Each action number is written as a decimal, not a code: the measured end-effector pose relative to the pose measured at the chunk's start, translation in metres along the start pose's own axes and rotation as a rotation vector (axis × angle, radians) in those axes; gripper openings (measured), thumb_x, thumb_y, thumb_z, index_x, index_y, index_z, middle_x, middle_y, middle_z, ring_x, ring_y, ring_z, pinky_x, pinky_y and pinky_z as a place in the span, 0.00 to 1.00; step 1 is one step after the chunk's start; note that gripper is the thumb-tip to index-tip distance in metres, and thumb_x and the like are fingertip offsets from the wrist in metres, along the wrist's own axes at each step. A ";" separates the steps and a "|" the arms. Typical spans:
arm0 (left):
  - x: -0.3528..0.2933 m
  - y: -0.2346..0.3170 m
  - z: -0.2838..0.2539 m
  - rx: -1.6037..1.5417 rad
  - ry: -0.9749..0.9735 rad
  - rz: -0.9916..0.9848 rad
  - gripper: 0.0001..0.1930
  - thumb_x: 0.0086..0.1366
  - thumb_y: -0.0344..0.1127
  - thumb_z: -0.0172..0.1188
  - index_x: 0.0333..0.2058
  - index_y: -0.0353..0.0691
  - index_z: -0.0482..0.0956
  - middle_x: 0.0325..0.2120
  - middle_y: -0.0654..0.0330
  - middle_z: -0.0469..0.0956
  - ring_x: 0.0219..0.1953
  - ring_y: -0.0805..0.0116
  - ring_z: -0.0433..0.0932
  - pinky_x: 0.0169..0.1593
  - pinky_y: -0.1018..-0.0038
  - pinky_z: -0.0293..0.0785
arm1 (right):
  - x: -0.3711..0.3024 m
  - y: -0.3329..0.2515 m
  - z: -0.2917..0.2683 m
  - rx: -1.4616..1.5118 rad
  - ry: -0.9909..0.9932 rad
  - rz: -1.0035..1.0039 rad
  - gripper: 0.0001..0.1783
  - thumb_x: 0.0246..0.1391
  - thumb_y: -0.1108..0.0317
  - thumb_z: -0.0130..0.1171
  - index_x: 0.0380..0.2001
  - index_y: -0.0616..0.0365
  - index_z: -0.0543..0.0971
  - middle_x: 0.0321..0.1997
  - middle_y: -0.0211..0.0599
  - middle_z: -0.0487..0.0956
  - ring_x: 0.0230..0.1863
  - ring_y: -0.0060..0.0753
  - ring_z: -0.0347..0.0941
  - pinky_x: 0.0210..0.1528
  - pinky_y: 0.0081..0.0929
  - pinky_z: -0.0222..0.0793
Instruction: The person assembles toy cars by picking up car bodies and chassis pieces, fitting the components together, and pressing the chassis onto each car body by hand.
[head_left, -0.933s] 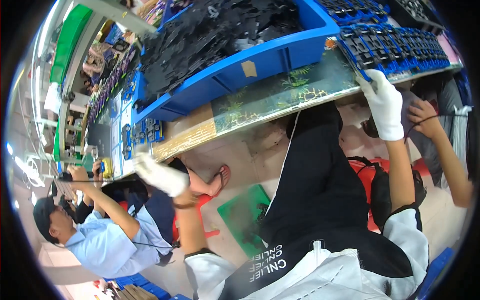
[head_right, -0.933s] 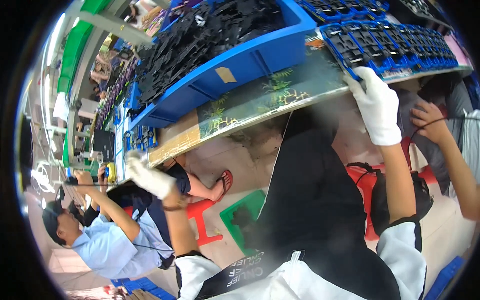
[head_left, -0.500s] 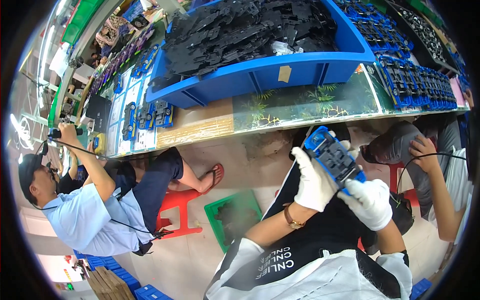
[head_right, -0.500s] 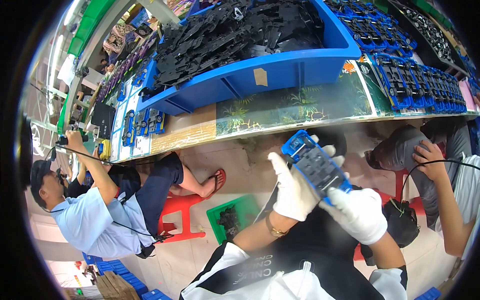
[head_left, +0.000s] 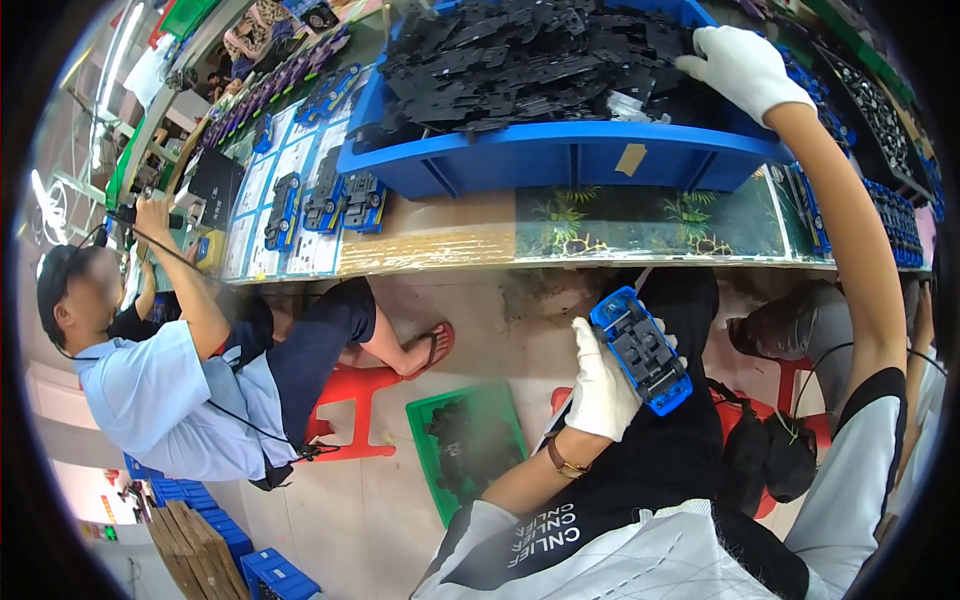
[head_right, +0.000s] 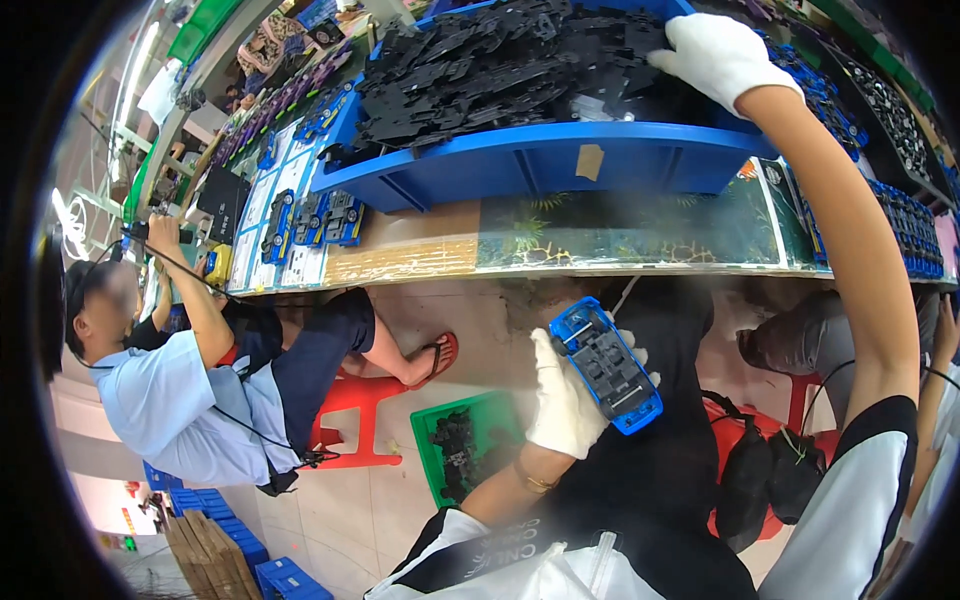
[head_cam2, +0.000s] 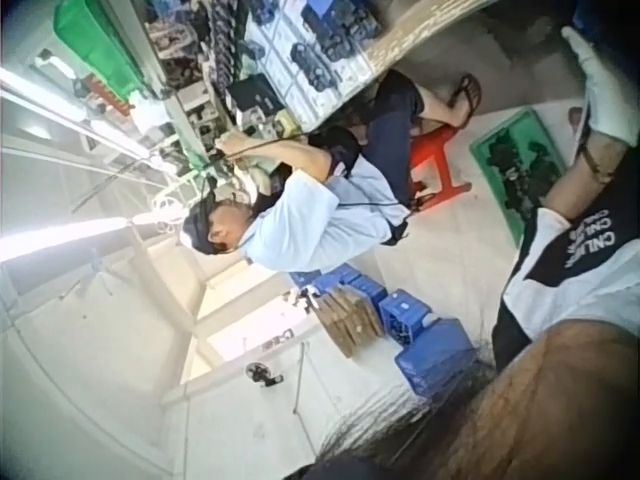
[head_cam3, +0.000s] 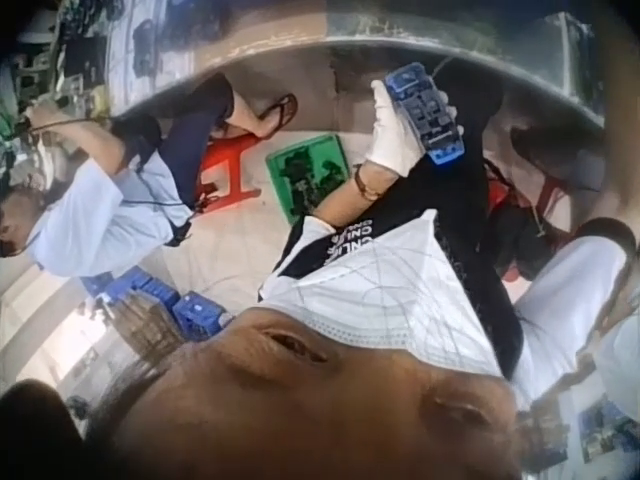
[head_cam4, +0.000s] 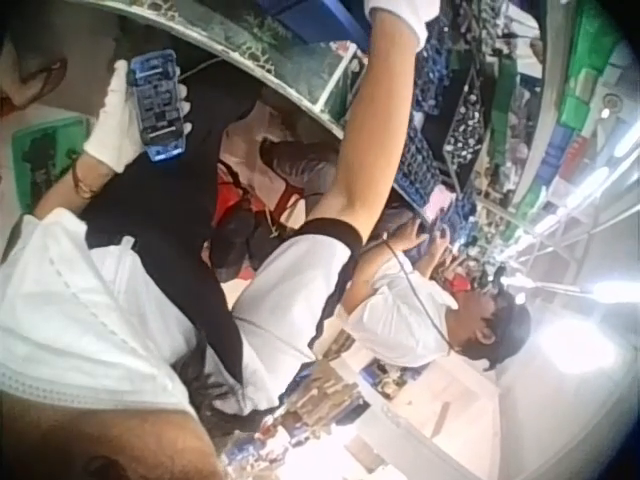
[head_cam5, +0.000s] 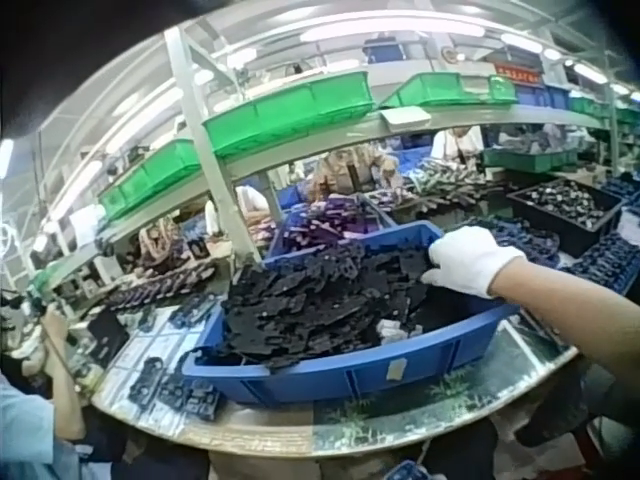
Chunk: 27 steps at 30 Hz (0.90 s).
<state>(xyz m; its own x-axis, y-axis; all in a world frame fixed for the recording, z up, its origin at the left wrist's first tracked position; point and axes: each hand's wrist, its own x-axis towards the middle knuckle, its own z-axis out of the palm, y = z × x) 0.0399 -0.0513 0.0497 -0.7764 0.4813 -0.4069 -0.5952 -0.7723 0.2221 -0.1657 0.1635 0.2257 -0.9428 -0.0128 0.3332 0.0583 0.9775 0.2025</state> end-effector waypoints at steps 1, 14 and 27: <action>-0.001 0.000 0.000 0.019 0.006 -0.007 0.39 0.58 0.74 0.37 0.51 0.45 0.68 0.42 0.53 0.74 0.46 0.53 0.74 0.49 0.46 0.72 | 0.008 0.007 0.011 -0.003 -0.003 -0.005 0.17 0.52 0.54 0.56 0.35 0.58 0.78 0.31 0.48 0.79 0.35 0.49 0.76 0.39 0.40 0.71; 0.003 0.012 -0.012 0.004 0.011 -0.017 0.38 0.59 0.73 0.38 0.51 0.45 0.68 0.42 0.54 0.74 0.44 0.54 0.76 0.48 0.48 0.74 | -0.009 0.029 -0.003 0.371 0.631 0.011 0.11 0.50 0.63 0.60 0.23 0.57 0.74 0.24 0.42 0.73 0.28 0.45 0.72 0.29 0.36 0.67; -0.001 0.006 -0.013 -0.019 0.010 -0.072 0.38 0.59 0.73 0.38 0.51 0.45 0.69 0.41 0.54 0.75 0.43 0.54 0.76 0.48 0.48 0.74 | -0.033 0.027 -0.016 1.261 0.491 0.283 0.11 0.59 0.58 0.55 0.33 0.55 0.75 0.23 0.24 0.71 0.19 0.12 0.67 0.15 0.15 0.64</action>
<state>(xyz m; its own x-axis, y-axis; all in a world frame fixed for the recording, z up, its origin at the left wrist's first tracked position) 0.0399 -0.0624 0.0396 -0.7294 0.5321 -0.4299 -0.6455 -0.7434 0.1752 -0.1280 0.1873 0.2350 -0.7223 0.4015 0.5631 -0.3553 0.4831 -0.8002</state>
